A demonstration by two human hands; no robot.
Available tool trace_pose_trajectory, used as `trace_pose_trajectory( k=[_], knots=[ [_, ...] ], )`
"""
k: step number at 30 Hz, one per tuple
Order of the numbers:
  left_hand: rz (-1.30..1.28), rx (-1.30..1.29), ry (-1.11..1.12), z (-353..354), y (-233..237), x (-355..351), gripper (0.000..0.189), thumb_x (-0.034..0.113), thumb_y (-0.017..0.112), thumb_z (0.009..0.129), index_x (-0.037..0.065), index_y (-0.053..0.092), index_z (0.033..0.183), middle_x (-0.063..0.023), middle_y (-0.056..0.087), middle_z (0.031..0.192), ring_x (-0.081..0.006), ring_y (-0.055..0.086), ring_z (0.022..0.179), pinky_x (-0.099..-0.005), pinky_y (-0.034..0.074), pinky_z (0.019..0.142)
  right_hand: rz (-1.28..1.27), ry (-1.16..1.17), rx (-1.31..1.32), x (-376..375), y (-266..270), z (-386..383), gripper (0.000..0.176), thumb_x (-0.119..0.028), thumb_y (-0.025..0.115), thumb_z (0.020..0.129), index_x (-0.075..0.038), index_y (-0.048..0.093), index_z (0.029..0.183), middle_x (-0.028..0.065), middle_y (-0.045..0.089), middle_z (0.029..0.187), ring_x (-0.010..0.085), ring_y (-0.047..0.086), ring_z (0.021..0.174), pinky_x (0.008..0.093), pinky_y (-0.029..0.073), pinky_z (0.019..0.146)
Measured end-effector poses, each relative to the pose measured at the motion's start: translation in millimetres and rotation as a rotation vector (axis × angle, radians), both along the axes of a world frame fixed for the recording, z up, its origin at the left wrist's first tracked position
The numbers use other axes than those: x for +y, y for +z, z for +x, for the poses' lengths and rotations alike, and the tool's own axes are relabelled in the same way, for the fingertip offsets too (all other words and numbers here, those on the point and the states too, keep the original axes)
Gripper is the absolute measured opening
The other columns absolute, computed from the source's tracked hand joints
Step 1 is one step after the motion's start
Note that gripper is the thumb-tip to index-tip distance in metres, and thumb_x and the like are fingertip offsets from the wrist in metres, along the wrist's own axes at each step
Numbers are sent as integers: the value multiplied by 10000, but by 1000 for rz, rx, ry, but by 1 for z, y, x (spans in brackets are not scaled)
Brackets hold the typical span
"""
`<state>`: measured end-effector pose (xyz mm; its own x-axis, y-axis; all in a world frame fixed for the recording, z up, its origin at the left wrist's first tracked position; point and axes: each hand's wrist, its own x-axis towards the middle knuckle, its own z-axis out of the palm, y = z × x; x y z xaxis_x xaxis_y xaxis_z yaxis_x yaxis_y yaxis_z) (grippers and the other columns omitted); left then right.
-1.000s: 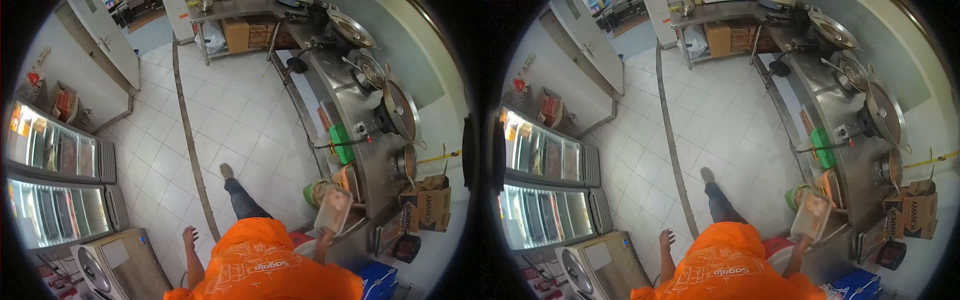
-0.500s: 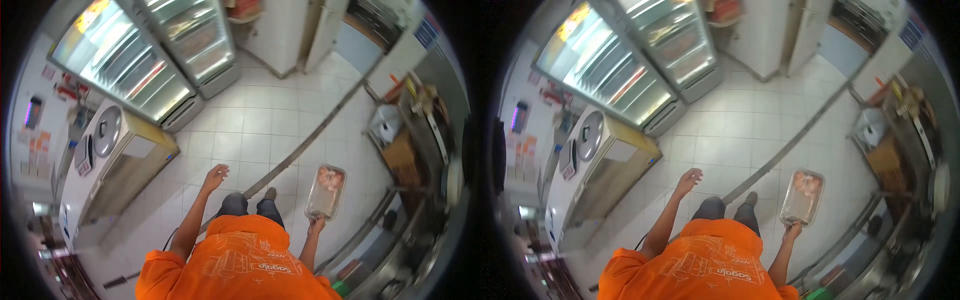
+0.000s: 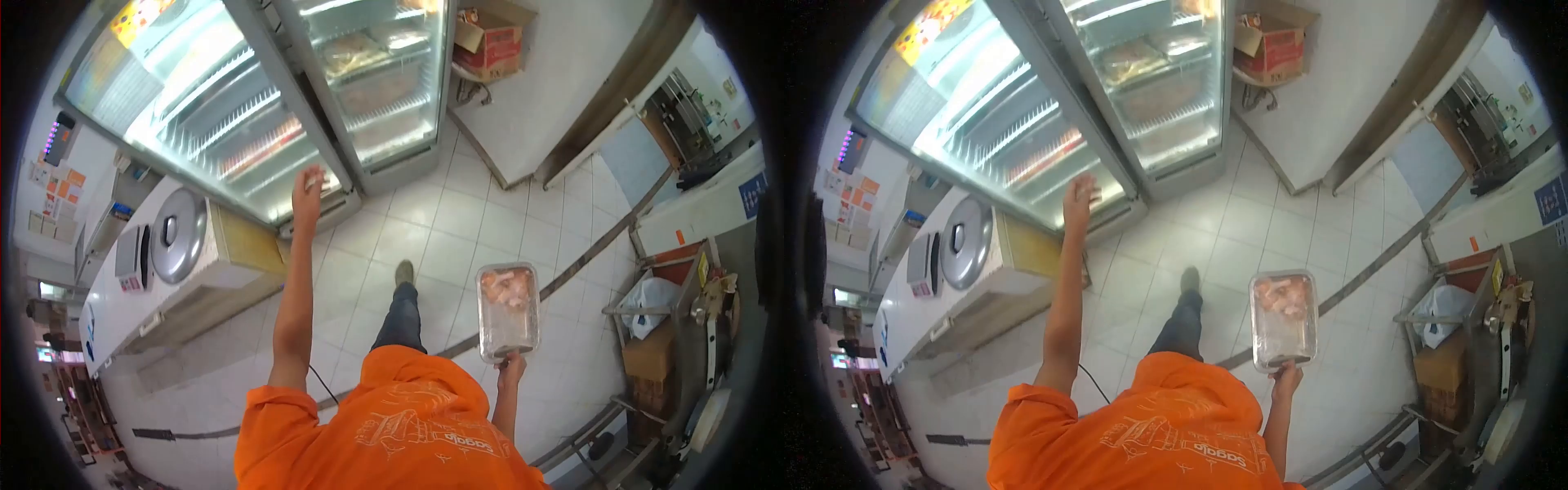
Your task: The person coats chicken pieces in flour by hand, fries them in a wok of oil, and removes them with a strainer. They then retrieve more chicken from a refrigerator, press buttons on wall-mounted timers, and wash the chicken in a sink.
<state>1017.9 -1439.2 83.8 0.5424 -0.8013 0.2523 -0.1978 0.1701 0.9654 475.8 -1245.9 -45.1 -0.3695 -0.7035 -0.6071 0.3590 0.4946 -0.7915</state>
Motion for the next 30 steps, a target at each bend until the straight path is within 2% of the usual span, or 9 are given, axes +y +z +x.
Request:
trace_pose_trajectory(
  k=[3,6,9,10,13,14,20,27,30],
  knots=[
    [-66,-14,36,61,65,-137,294,114,557,844,25,456,1105,-46,523,978,-115,511,821,-255,432,701,67,108,69,-51,4,45,211,-154,459,754,34,514,833,96,525,699,182,490,477,297,423,381],
    [-117,-379,421,124,103,-256,571,207,684,699,-37,401,1131,-174,500,1092,-259,524,977,-362,422,833,117,47,58,-102,36,102,202,-145,483,751,49,493,807,113,527,645,190,520,478,296,439,374],
    [-116,-510,477,160,131,-324,665,227,700,602,-62,398,1118,-238,485,1091,-342,513,1005,-399,407,870,104,128,28,-141,30,126,241,-111,481,722,70,501,879,143,571,732,210,552,489,274,434,334],
    [34,-563,610,159,140,-330,667,232,680,564,-61,404,1095,-248,488,1063,-368,502,1004,-407,406,868,121,155,31,-159,55,146,258,-105,482,709,77,497,892,143,568,739,209,558,499,282,432,324],
    [93,-578,631,162,139,-335,662,254,682,561,-51,400,1076,-259,481,1058,-379,495,999,-420,408,859,157,197,74,-186,51,161,244,-106,491,706,89,509,852,132,553,692,209,545,467,296,440,326],
    [101,-577,635,162,137,-334,662,254,682,561,-51,400,1076,-259,481,1058,-379,495,999,-420,408,859,69,133,111,-194,44,170,202,-115,505,716,82,513,757,118,530,627,208,521,418,311,443,327],
    [-56,-522,576,146,124,-317,630,242,689,568,10,375,1062,-179,463,1010,-341,493,946,-421,412,796,126,348,187,-235,45,184,208,-170,539,716,13,456,665,81,465,553,185,472,419,319,404,332],
    [-22,-451,457,4,119,-220,758,283,776,540,34,335,1104,-111,431,949,-240,470,894,-359,412,771,175,455,251,-246,36,197,183,-142,502,720,36,485,683,96,493,552,212,500,381,306,421,313],
    [-218,-491,261,-44,108,-208,640,312,796,545,53,413,989,-100,474,884,-245,522,801,-365,425,654,186,483,285,-235,26,184,215,-160,505,728,55,504,720,115,515,569,218,508,381,302,427,316]
  ],
)
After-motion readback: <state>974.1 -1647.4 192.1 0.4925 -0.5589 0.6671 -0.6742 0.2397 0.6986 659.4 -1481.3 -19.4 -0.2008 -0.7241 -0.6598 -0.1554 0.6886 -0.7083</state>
